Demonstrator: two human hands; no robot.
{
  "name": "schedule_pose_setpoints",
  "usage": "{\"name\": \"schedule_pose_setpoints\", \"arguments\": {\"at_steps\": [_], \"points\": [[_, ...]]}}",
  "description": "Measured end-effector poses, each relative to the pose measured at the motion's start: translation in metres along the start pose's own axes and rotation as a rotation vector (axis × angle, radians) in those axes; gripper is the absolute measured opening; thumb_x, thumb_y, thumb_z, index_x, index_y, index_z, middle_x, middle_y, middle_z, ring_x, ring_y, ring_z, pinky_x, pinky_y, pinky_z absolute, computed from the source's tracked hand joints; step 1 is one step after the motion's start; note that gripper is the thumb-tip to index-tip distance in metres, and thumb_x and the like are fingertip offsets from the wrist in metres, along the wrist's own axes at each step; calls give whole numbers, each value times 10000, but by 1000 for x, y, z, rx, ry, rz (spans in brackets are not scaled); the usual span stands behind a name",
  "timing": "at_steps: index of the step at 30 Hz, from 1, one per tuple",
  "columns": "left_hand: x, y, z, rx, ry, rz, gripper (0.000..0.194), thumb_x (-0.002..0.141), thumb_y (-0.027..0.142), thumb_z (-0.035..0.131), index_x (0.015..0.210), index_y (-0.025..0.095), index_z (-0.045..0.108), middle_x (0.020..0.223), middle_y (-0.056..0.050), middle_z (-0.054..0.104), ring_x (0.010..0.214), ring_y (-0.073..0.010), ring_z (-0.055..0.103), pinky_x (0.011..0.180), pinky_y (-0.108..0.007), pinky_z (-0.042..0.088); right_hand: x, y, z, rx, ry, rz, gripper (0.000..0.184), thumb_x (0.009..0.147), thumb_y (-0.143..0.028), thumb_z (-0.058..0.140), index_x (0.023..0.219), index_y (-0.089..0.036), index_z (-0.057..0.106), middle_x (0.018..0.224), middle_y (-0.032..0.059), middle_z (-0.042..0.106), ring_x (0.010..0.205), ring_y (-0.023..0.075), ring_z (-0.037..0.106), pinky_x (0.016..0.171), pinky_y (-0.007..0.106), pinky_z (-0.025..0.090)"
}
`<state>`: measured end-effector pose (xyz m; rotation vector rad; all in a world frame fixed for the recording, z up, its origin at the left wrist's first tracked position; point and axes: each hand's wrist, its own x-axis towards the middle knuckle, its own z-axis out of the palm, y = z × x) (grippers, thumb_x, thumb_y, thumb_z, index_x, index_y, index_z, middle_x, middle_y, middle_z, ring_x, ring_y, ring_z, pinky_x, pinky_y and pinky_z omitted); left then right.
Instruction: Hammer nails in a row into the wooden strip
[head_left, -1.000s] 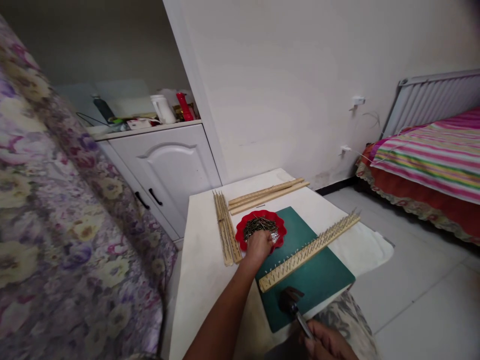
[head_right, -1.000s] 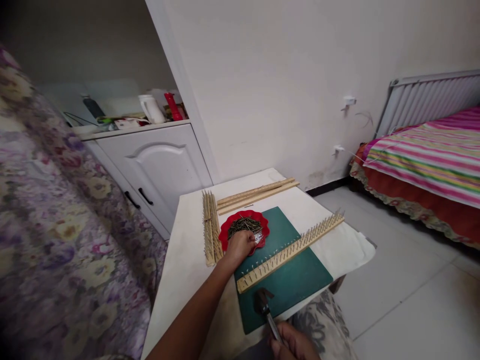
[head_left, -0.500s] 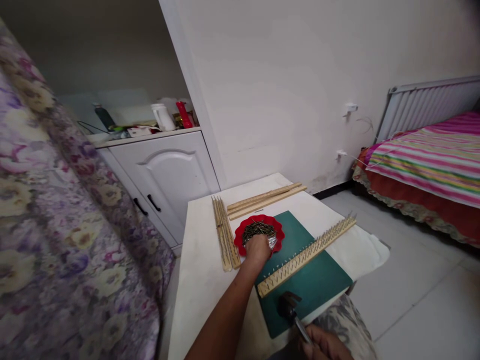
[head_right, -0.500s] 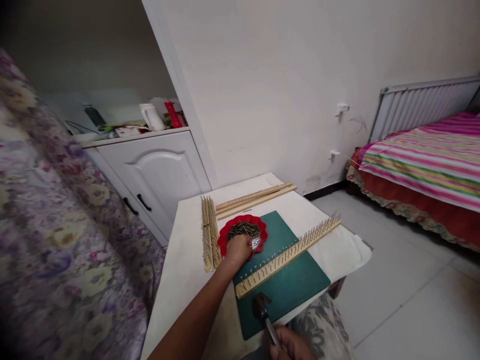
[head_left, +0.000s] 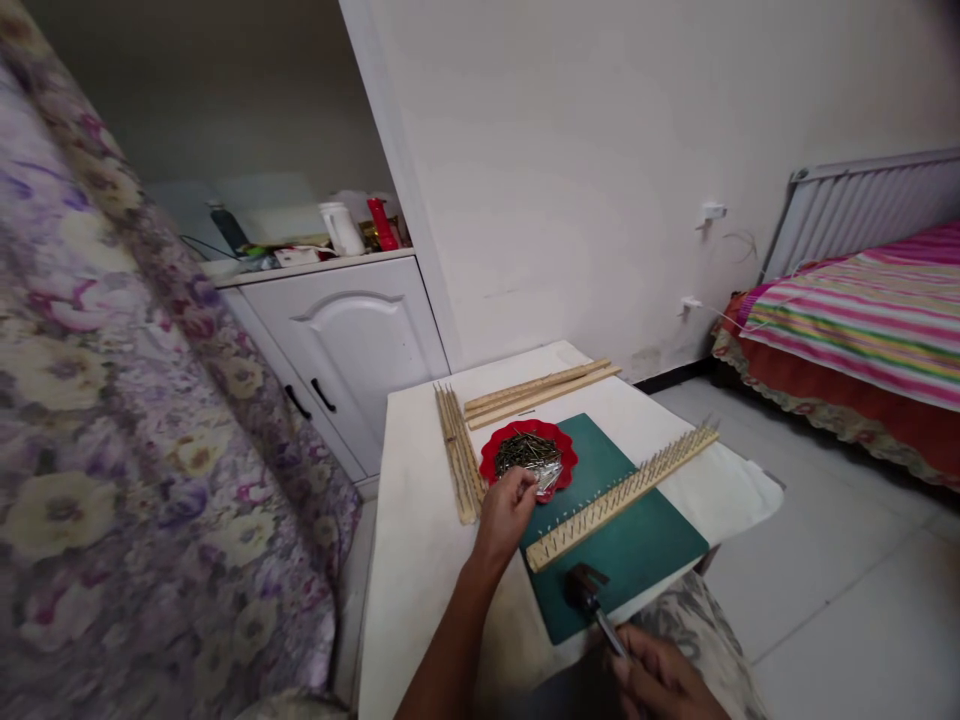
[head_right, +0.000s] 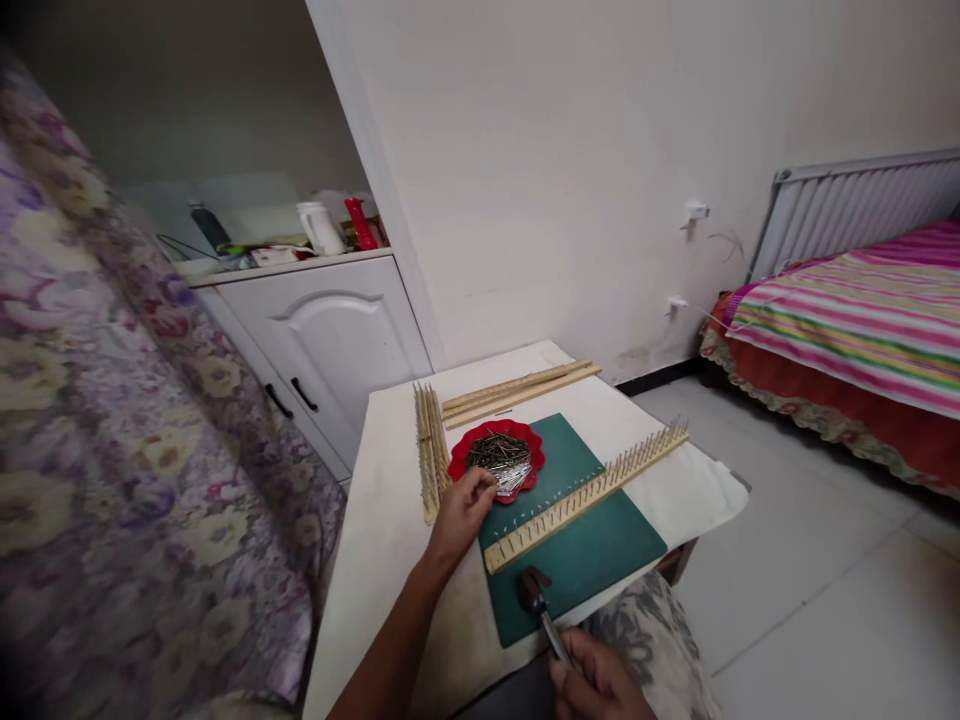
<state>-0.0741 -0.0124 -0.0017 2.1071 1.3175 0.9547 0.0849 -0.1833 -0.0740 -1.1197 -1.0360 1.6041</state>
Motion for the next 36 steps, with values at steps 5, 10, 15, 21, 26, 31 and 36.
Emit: {"name": "schedule_pose_setpoints", "arguments": {"at_steps": [5,10,15,21,26,31,36], "points": [[-48,-18,-10,-144,27,-125,151,823,293,425,815,182,527,668,26,545,597,-103,507,584,-200,395,-3,-5,0,-6,-81,41,421,750,-601,523,714,-186,463,411,-89,469,273,25,266,310,164,125],[-76,-29,-13,-41,1,-109,122,765,219,471,737,177,582,707,6,551,626,-110,496,590,-207,386,-2,-5,-4,5,-36,56,410,760,-584,525,740,-177,470,400,-87,505,243,15,260,284,152,127],[-84,-21,-7,16,-26,-57,150,781,217,468,735,183,607,707,4,519,620,-104,490,579,-207,368,-1,4,-8,-2,-22,53,396,780,-566,513,756,-172,486,427,-71,551,239,19,276,279,152,151],[-85,-15,-4,75,-29,-60,173,806,223,443,758,193,606,708,-2,521,641,-115,504,614,-217,379,-3,-3,-5,-2,-29,54,395,778,-565,516,740,-174,480,418,-74,544,237,17,279,277,153,144],[-82,-14,-8,100,26,-53,179,809,204,425,749,193,593,728,-16,534,672,-127,517,631,-225,396,-3,-2,-5,-4,-8,51,401,774,-575,520,735,-178,472,410,-75,536,244,20,279,292,157,139],[-78,-12,-7,158,-11,-35,172,804,187,419,734,193,576,741,-19,536,689,-131,526,643,-227,405,-2,0,-6,-4,-39,67,428,754,-606,517,738,-182,464,421,-73,538,235,15,270,289,155,133],[-73,-12,-5,188,-31,-12,170,798,165,416,724,188,567,720,-15,516,687,-130,521,638,-228,396,-2,-3,-4,-1,-29,59,430,753,-608,514,725,-183,455,402,-76,528,230,13,271,283,153,125]]}}
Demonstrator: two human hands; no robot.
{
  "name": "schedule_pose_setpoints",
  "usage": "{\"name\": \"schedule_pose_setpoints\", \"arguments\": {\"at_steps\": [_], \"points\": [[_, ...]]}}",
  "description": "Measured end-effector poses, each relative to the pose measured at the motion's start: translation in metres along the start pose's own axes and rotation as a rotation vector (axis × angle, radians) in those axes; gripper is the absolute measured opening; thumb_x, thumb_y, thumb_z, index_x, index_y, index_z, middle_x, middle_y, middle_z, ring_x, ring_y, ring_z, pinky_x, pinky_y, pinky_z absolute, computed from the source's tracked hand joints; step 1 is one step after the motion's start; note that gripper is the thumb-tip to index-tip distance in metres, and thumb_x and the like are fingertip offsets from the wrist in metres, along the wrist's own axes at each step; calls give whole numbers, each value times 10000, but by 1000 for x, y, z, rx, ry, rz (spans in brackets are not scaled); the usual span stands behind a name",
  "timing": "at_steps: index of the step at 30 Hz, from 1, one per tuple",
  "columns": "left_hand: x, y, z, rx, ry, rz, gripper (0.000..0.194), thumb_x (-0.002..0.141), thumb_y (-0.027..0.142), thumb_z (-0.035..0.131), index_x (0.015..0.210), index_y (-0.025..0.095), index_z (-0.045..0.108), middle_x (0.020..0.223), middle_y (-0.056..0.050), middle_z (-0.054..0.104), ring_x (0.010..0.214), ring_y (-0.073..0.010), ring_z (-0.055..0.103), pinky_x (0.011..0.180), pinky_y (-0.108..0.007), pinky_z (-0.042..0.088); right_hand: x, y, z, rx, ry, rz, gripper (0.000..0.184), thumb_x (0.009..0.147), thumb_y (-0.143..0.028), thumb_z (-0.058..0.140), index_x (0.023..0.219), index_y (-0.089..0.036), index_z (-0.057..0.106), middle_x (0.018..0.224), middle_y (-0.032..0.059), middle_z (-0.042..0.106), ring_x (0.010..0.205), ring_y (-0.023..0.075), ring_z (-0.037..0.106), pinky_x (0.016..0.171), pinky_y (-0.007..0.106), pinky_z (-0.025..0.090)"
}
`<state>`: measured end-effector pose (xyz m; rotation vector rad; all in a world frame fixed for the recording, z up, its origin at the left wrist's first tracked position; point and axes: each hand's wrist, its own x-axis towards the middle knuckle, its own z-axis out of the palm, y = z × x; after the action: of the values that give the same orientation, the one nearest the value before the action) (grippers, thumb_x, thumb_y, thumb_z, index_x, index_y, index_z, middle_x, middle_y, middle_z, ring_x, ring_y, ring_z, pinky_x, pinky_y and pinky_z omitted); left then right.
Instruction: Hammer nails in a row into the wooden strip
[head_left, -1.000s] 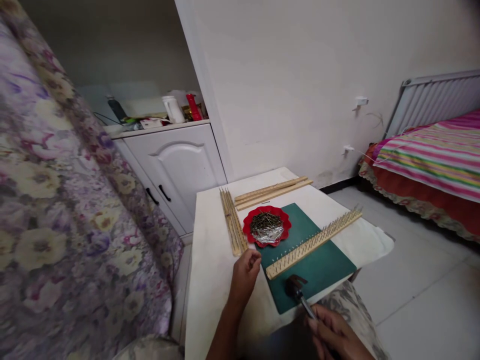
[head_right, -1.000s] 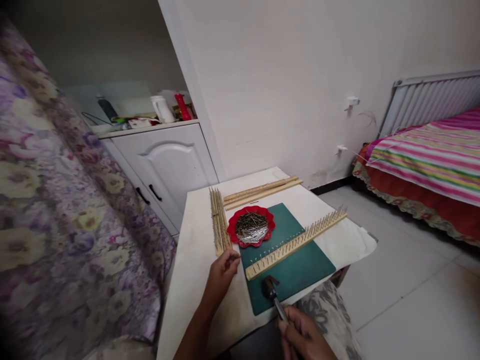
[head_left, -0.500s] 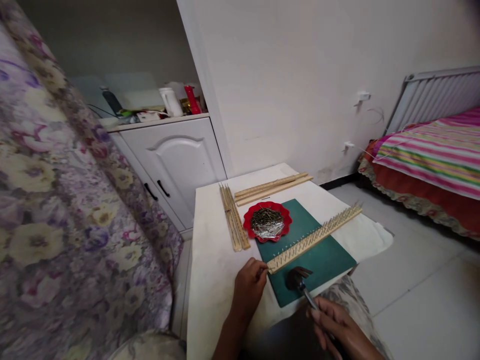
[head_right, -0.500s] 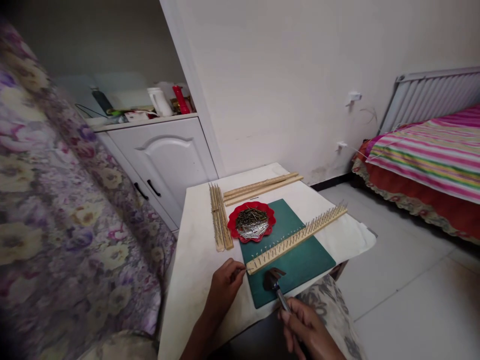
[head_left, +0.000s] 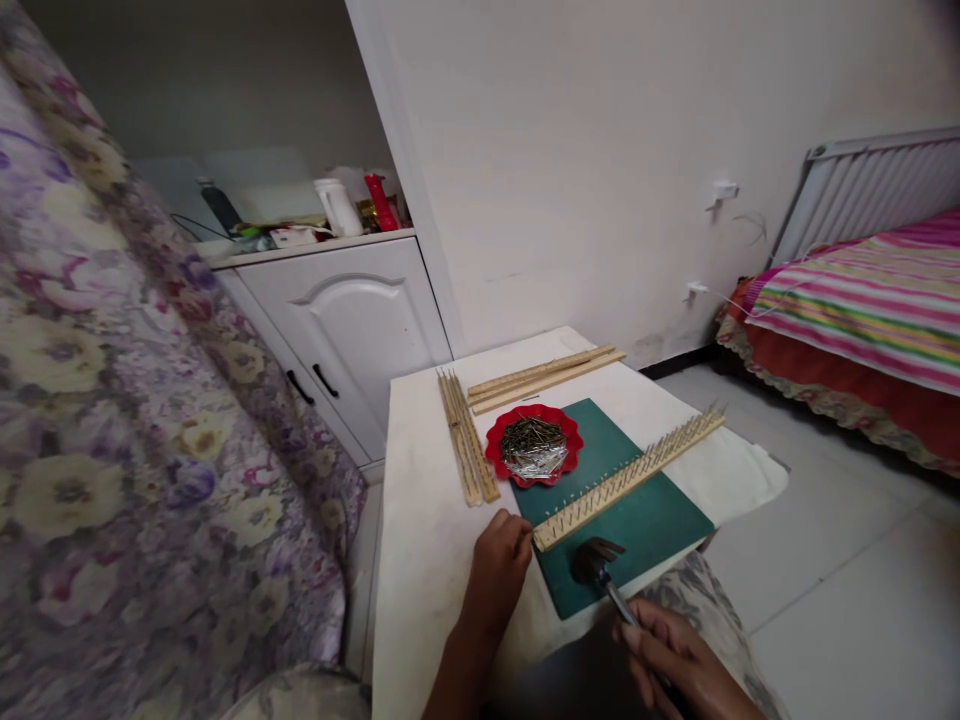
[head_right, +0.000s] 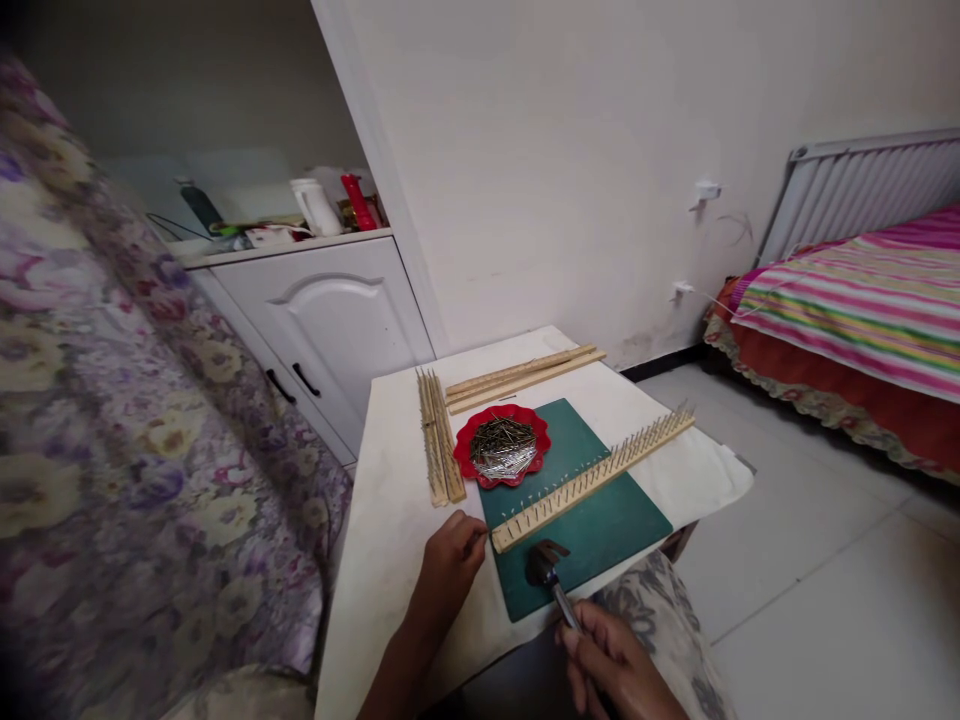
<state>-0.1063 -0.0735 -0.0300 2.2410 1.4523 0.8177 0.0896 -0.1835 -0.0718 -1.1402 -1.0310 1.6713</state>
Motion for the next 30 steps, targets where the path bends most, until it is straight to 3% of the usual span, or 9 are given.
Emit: {"name": "schedule_pose_setpoints", "arguments": {"at_steps": [16,30], "points": [[19,4,-3,190,-157,33,169,793,137,402,743,191,554,783,-36,535,734,-148,524,660,-245,374,-2,-8,6,-22,-13,13,436,740,-624,506,708,-194,441,408,-84,491,253,22,268,292,166,127],[11,-3,7,-122,-10,-18,97,761,202,499,712,185,581,714,5,519,673,-118,509,608,-210,367,1,-6,8,-39,-24,5,451,723,-637,513,708,-190,451,423,-82,463,282,28,249,321,179,113]]}}
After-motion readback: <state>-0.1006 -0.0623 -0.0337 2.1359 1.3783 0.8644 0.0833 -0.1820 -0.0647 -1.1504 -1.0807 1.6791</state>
